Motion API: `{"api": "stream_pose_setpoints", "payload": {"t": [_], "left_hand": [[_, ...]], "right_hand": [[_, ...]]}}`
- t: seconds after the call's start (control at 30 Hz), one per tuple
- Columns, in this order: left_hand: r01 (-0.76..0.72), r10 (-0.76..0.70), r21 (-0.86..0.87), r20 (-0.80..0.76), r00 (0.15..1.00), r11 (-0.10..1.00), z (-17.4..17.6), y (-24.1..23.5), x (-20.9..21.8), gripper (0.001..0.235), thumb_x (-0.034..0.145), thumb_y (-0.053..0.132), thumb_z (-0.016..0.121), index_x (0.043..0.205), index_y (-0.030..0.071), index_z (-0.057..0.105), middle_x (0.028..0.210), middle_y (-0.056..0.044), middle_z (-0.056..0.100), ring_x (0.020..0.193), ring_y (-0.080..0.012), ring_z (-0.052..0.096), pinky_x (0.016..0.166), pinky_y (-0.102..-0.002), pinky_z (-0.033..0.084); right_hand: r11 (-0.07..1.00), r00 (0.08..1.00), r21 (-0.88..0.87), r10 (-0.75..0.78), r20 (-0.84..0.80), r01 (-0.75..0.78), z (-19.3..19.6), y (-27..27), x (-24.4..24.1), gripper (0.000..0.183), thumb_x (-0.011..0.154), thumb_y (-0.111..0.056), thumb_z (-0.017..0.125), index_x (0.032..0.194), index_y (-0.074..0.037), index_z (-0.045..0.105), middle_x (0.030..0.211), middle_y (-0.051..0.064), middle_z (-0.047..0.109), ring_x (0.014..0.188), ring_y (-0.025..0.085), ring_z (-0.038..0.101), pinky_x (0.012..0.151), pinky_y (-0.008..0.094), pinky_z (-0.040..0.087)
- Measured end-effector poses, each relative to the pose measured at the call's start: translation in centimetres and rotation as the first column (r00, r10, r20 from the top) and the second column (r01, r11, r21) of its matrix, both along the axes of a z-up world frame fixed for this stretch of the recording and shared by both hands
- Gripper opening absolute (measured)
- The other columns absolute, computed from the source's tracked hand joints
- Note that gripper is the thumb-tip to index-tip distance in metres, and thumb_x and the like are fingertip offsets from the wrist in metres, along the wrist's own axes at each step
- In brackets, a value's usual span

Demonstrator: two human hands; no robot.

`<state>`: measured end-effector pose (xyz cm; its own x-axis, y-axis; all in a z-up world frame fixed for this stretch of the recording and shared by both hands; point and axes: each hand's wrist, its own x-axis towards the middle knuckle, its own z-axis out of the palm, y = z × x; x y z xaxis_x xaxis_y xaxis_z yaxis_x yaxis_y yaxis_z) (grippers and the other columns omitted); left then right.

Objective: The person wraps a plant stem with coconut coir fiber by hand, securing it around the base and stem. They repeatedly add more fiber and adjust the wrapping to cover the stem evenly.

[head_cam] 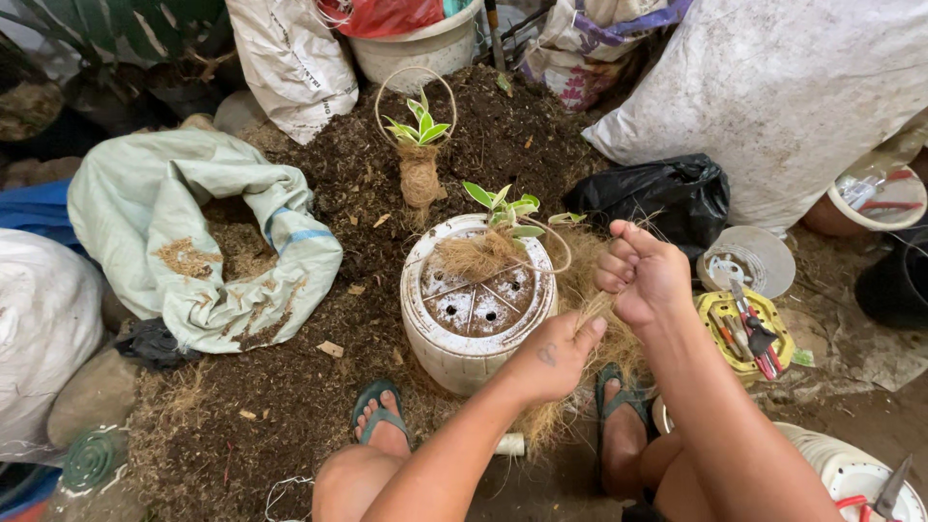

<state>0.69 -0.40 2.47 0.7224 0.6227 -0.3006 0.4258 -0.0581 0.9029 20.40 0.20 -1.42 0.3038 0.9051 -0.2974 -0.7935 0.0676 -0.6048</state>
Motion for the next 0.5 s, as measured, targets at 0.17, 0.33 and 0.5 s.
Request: {"api": "stream_pose_setpoints", "payload": {"t": [0.17,0.33,0.5], "left_hand": [[0.121,-0.143,-0.156,-0.140,0.980,0.980,2.2,-0.4,-2.0,0.023,0.109,0.051,0.032,0.123,0.036,0.041,0.066,0.000,0.047,0.060,-0.0139,0.051,0.062,-0.033,0.051],[-0.177,0.184,-0.388,-0.019,0.983,0.904,1.0,1.6,-4.0,0.034,0.106,0.053,0.033,0.112,0.024,0.049,0.071,0.002,0.047,0.064,-0.0122,0.048,0.067,-0.033,0.054],[-0.352,0.465,-0.383,0.260,0.846,0.854,-3.0,4.5,-4.3,0.065,0.112,0.061,0.039,0.089,0.001,0.048,0.085,-0.013,0.061,0.098,-0.0270,0.057,0.106,-0.050,0.043]], "right_hand": [[0.957,0.957,-0.085,-0.266,0.117,0.277,1.9,0.6,4.0,0.017,0.095,0.000,0.043,0.103,-0.007,0.057,0.063,-0.005,0.038,0.049,0.009,0.031,0.043,0.024,0.027],[0.847,0.735,-0.131,-0.359,0.576,0.516,4.0,-1.5,8.1,0.026,0.101,-0.010,0.053,0.121,0.000,0.066,0.076,-0.002,0.051,0.057,0.008,0.041,0.047,0.028,0.036],[0.855,0.274,-0.425,0.350,0.896,0.296,3.7,-1.2,2.9,0.067,0.100,-0.044,0.062,0.151,-0.004,0.044,0.151,0.020,0.049,0.135,0.031,0.048,0.109,0.047,0.039]]}}
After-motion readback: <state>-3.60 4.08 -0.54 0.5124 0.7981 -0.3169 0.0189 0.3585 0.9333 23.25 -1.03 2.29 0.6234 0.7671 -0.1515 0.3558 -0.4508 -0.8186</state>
